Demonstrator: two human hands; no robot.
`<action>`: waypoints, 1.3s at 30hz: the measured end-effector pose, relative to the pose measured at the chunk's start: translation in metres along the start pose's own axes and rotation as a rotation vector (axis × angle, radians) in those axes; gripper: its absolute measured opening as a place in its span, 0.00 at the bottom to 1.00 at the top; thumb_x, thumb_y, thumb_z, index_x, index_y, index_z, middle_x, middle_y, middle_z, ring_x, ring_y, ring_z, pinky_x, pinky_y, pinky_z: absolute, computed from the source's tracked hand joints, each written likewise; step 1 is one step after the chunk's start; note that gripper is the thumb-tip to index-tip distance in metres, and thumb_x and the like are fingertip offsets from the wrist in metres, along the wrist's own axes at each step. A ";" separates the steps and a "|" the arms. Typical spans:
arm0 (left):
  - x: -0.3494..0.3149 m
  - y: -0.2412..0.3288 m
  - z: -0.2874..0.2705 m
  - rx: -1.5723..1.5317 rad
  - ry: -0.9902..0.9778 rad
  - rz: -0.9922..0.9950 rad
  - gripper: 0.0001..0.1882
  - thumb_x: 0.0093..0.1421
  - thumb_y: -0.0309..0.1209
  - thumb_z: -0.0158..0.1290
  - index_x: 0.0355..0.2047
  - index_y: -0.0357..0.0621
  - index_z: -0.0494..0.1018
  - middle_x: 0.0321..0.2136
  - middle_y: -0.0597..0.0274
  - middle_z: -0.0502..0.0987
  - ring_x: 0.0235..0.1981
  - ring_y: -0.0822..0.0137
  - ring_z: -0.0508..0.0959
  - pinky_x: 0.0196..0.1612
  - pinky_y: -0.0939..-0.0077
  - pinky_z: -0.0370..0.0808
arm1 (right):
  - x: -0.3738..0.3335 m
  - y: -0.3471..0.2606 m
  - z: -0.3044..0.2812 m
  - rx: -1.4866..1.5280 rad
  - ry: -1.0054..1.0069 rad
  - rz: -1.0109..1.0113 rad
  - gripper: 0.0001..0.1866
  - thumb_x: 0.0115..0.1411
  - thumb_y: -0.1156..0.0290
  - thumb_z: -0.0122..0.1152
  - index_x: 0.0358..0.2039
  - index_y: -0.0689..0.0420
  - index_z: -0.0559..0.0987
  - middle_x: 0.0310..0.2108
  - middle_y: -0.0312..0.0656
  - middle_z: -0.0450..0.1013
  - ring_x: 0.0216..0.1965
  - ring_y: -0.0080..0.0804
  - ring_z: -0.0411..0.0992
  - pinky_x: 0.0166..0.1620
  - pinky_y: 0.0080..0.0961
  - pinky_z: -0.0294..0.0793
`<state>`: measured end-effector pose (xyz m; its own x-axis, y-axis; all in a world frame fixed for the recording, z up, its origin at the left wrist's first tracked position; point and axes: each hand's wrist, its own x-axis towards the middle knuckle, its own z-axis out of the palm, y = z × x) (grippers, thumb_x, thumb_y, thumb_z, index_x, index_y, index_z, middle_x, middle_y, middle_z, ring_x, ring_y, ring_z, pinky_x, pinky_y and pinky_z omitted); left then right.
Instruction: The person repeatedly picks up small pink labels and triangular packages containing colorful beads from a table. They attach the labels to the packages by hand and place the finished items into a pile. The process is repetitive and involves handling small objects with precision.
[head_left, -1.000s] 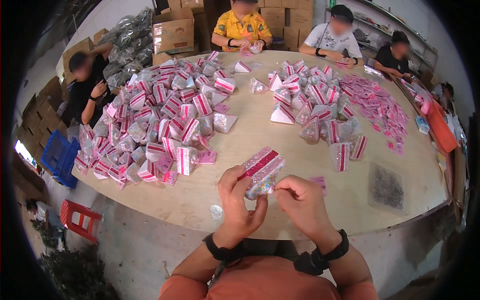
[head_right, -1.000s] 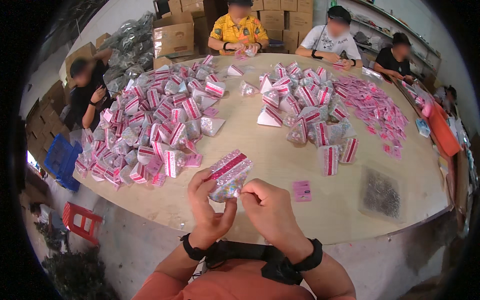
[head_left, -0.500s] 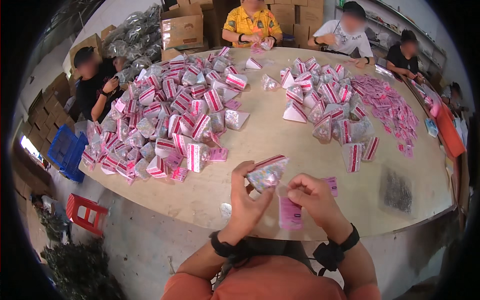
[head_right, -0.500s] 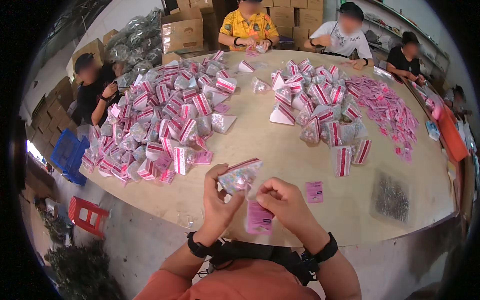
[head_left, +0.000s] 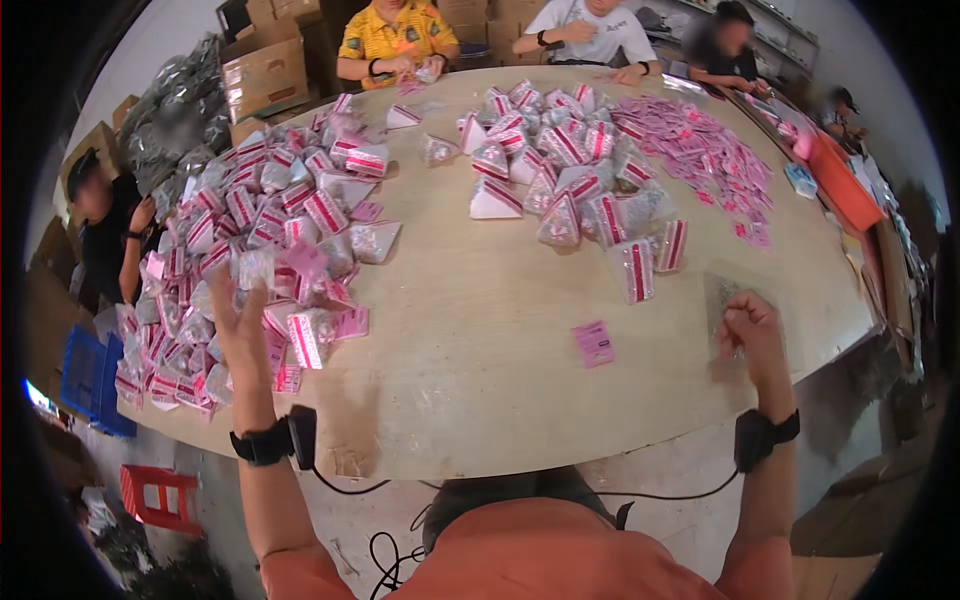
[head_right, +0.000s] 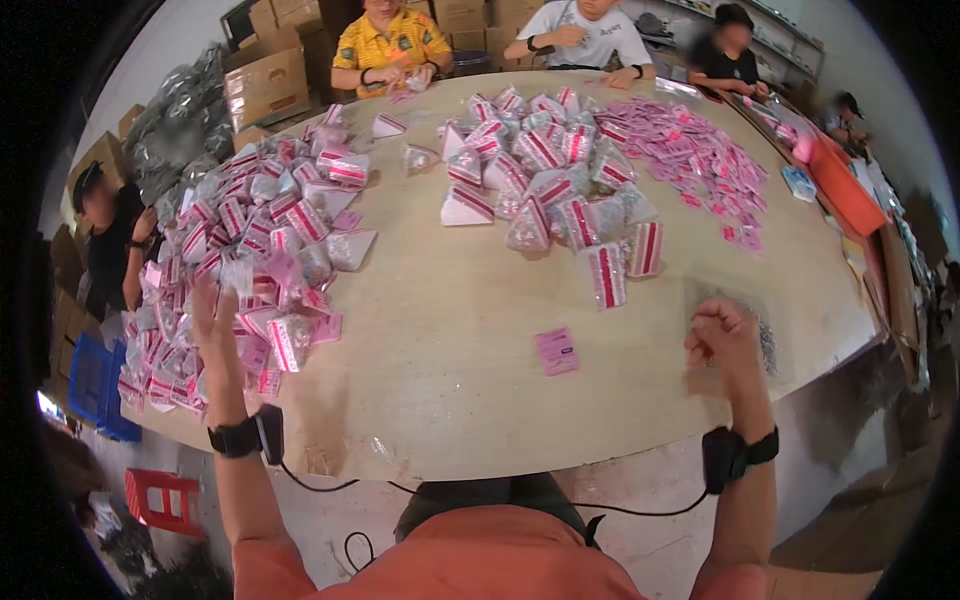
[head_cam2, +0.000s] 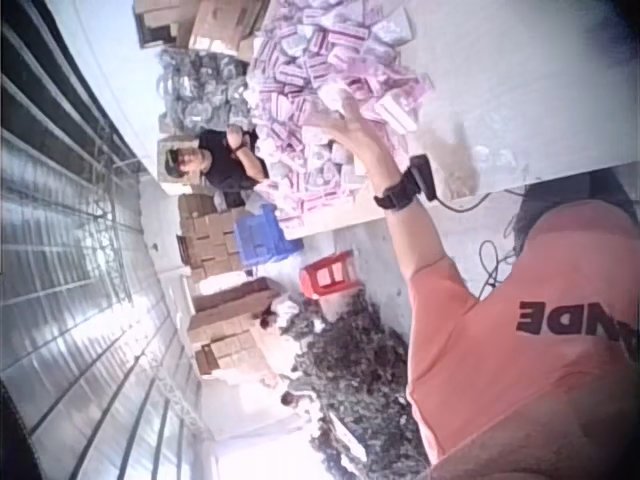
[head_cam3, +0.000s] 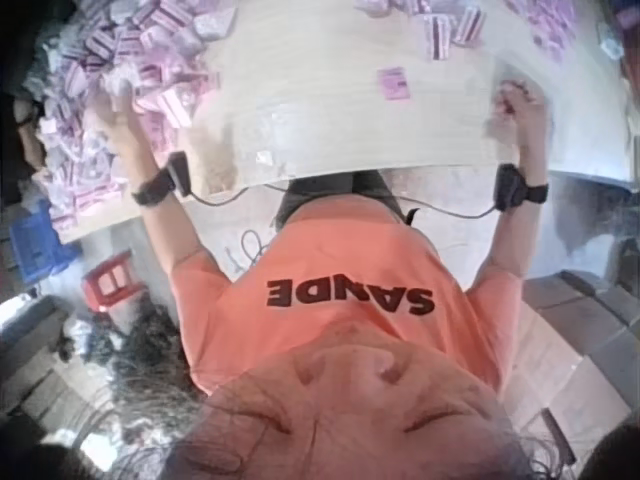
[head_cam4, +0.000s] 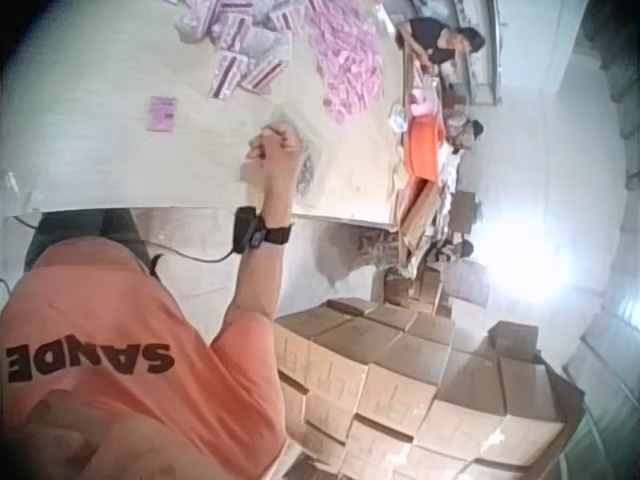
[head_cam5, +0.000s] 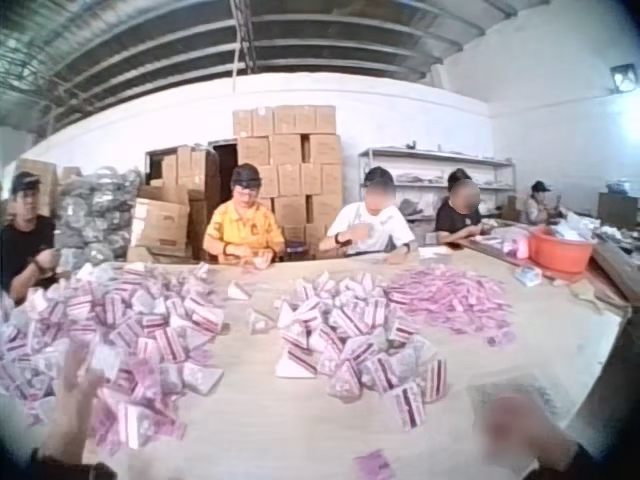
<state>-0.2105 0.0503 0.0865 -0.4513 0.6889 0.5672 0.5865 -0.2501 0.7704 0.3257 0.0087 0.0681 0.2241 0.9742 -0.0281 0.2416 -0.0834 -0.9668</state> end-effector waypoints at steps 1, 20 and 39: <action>-0.009 0.002 0.004 -0.043 -0.155 -0.061 0.25 0.52 0.29 0.52 0.51 0.38 0.62 0.48 0.54 0.65 0.50 0.64 0.65 0.50 0.72 0.63 | 0.005 0.008 -0.014 -0.062 0.076 0.002 0.05 0.51 0.75 0.52 0.28 0.62 0.72 0.17 0.38 0.70 0.16 0.21 0.67 0.20 0.16 0.66; -0.164 0.108 0.213 0.195 -1.074 0.551 0.25 0.45 0.37 0.56 0.42 0.39 0.65 0.38 0.50 0.68 0.41 0.50 0.67 0.41 0.61 0.69 | 0.033 0.062 -0.042 -0.872 0.074 -0.223 0.04 0.42 0.75 0.52 0.20 0.62 0.72 0.24 0.51 0.69 0.32 0.50 0.68 0.34 0.39 0.68; -0.134 0.105 0.192 -0.183 -1.009 0.157 0.11 0.61 0.31 0.41 0.33 0.40 0.72 0.29 0.58 0.76 0.27 0.66 0.76 0.29 0.76 0.72 | 0.030 0.041 -0.044 -0.318 0.340 -0.130 0.02 0.50 0.78 0.47 0.22 0.61 0.67 0.16 0.40 0.67 0.16 0.25 0.68 0.20 0.23 0.65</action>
<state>0.0404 0.0624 0.0361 0.4436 0.8682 0.2224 0.4408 -0.4274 0.7894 0.3840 0.0249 0.0386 0.4562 0.8613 0.2238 0.5525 -0.0770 -0.8299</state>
